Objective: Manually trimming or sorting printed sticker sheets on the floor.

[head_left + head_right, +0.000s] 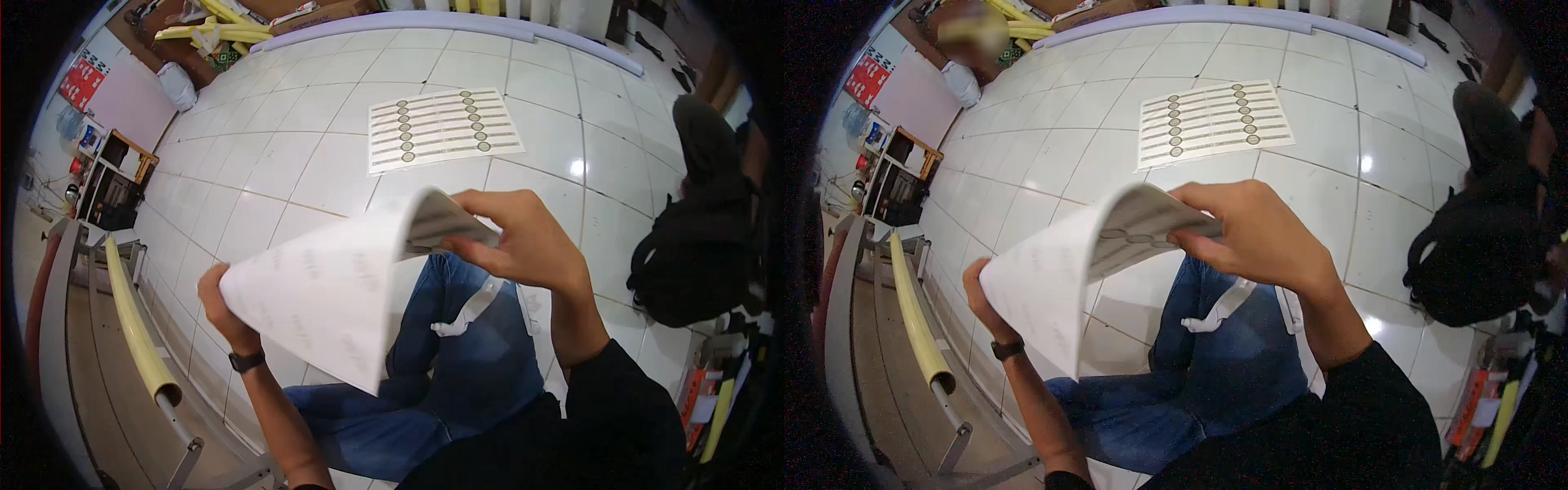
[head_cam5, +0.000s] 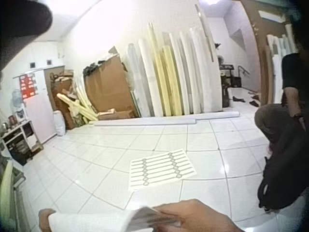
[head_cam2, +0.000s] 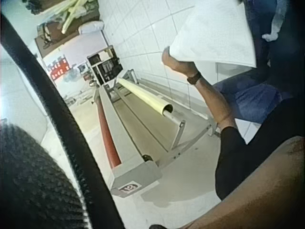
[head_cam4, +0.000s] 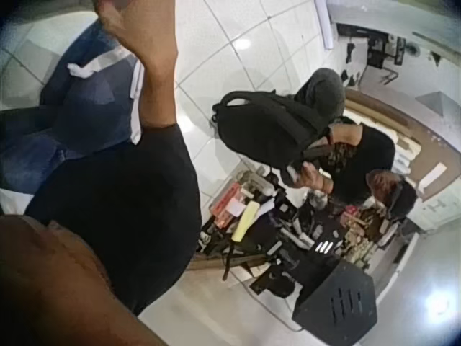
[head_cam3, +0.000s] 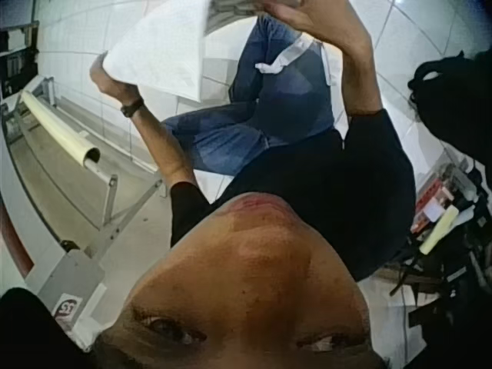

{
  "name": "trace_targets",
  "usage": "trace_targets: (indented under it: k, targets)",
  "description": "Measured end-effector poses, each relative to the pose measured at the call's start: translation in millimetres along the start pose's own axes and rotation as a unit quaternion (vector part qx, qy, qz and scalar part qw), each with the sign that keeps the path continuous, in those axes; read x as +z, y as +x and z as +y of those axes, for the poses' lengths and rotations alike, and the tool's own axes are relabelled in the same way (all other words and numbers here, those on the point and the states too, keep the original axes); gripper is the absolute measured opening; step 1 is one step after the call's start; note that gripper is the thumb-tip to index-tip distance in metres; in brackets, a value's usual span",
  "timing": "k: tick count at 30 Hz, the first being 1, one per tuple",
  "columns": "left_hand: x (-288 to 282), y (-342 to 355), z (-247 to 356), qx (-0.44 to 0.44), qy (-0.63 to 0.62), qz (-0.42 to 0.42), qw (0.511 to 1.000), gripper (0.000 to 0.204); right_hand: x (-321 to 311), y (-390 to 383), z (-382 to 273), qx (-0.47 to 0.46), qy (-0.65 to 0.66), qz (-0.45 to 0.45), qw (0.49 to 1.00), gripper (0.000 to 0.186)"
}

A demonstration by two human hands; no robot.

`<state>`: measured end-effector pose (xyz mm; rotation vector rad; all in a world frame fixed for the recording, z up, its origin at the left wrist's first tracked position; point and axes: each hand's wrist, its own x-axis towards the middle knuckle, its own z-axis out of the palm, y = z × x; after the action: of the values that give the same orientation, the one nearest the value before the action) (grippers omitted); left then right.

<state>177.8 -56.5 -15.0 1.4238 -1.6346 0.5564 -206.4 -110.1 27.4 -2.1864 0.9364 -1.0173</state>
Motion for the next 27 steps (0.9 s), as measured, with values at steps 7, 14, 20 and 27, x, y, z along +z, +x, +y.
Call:
trace_targets:
  k: [7,14,20,27]
  targets:
    - [119.6,100.8,39.9,0.21,0.019,-0.017,0.977,0.031,-29.0,-8.4,76.0,0.069,0.273,0.152,0.947,0.04]
    - [302.8,69.3,41.5,-0.073,-0.107,0.052,0.99,0.058,-66.6,-123.8,257.3,0.347,0.297,0.416,0.787,0.04]
    - [431.9,-31.2,87.3,-0.02,-0.078,-0.345,0.935,0.058,-69.3,-280.2,310.5,0.486,0.39,0.435,0.65,0.045]
    - [417.5,-58.4,37.8,-0.086,0.043,-0.392,0.915,0.056,-57.0,-266.9,295.3,0.467,0.372,0.459,0.657,0.046]
